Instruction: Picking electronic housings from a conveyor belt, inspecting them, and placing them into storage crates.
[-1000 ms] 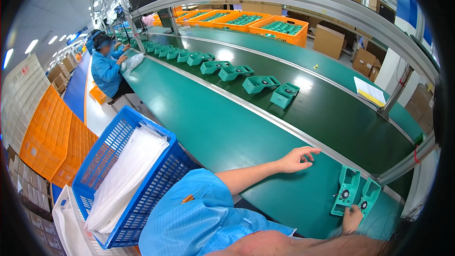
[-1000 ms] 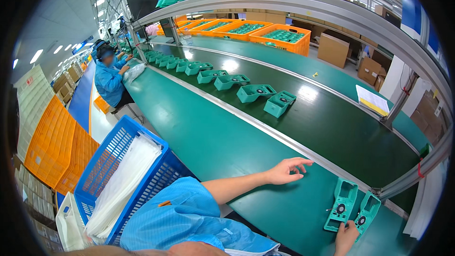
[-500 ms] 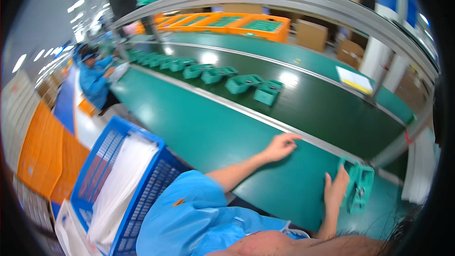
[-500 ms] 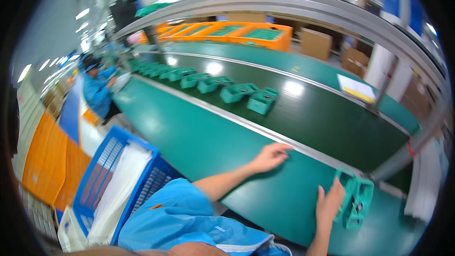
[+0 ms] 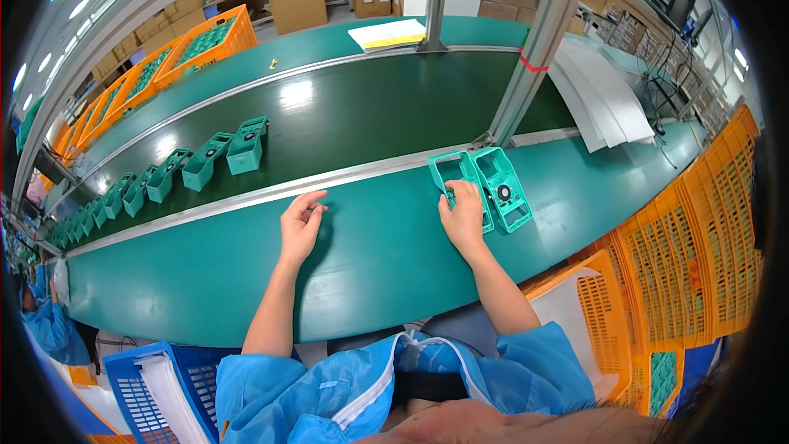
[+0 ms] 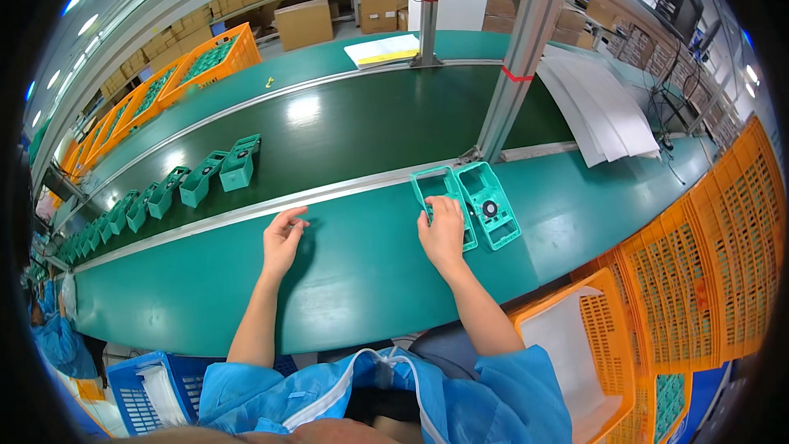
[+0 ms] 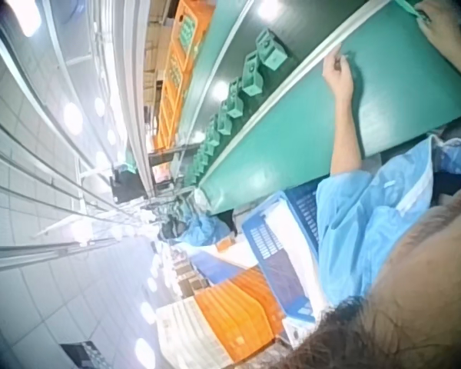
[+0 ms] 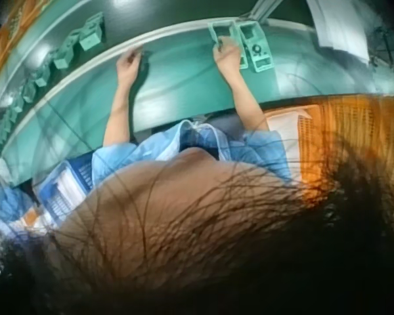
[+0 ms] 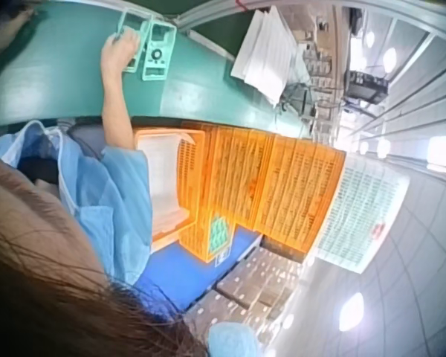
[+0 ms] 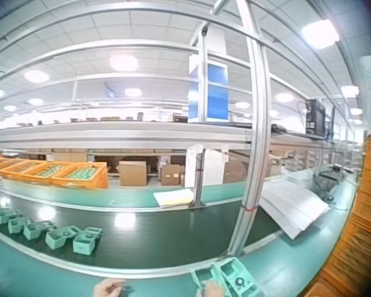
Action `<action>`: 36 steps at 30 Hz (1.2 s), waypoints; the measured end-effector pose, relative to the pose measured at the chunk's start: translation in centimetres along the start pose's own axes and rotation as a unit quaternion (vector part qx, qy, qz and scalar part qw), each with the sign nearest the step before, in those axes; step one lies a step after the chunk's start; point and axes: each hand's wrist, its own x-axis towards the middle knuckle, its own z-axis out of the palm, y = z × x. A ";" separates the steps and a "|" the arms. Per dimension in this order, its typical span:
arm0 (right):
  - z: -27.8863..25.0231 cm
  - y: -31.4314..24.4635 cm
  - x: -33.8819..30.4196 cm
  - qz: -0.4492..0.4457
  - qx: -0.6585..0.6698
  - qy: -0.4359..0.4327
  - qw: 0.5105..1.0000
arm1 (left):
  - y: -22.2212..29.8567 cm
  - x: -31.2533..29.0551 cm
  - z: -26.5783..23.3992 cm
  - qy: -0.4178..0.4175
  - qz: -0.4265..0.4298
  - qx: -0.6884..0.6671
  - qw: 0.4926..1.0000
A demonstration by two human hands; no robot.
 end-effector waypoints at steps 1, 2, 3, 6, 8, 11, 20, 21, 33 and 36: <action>0.1 0.0 0.0 -0.011 0.003 0.013 1.000 | 0.1 -0.1 -0.1 -0.002 -0.001 0.000 1.000; 0.1 0.0 -0.1 -0.009 0.002 0.013 1.000 | 0.2 -0.2 -0.1 0.000 -0.001 0.008 1.000; 0.2 0.0 -0.2 0.002 0.009 0.009 1.000 | 0.3 -0.2 -0.2 0.001 0.000 0.015 1.000; 0.2 0.1 -0.4 0.017 0.030 0.006 0.999 | 0.0 -0.3 -0.3 0.003 0.003 0.012 1.000; 0.1 0.2 -0.5 0.023 0.044 0.008 0.999 | -0.1 -0.3 -0.5 0.000 -0.001 0.018 1.000; 0.4 0.0 -0.4 0.015 0.072 0.018 0.997 | 0.0 -0.3 -0.7 0.004 -0.009 0.030 1.000; 0.0 0.5 -0.3 0.011 0.027 0.008 1.000 | 0.6 7.2 -5.3 0.096 0.018 0.325 0.941; -0.1 0.4 -0.2 0.032 0.013 0.007 0.999 | 0.3 8.6 -6.8 0.134 -0.017 0.390 0.911; -3.2 -3.8 1.2 -0.082 -0.071 0.078 0.991 | 3.3 7.5 -5.8 0.049 -0.006 0.403 0.914; -2.0 -3.3 1.4 -0.015 0.186 -0.051 0.981 | 7.0 3.6 -3.3 -0.033 0.062 0.400 0.914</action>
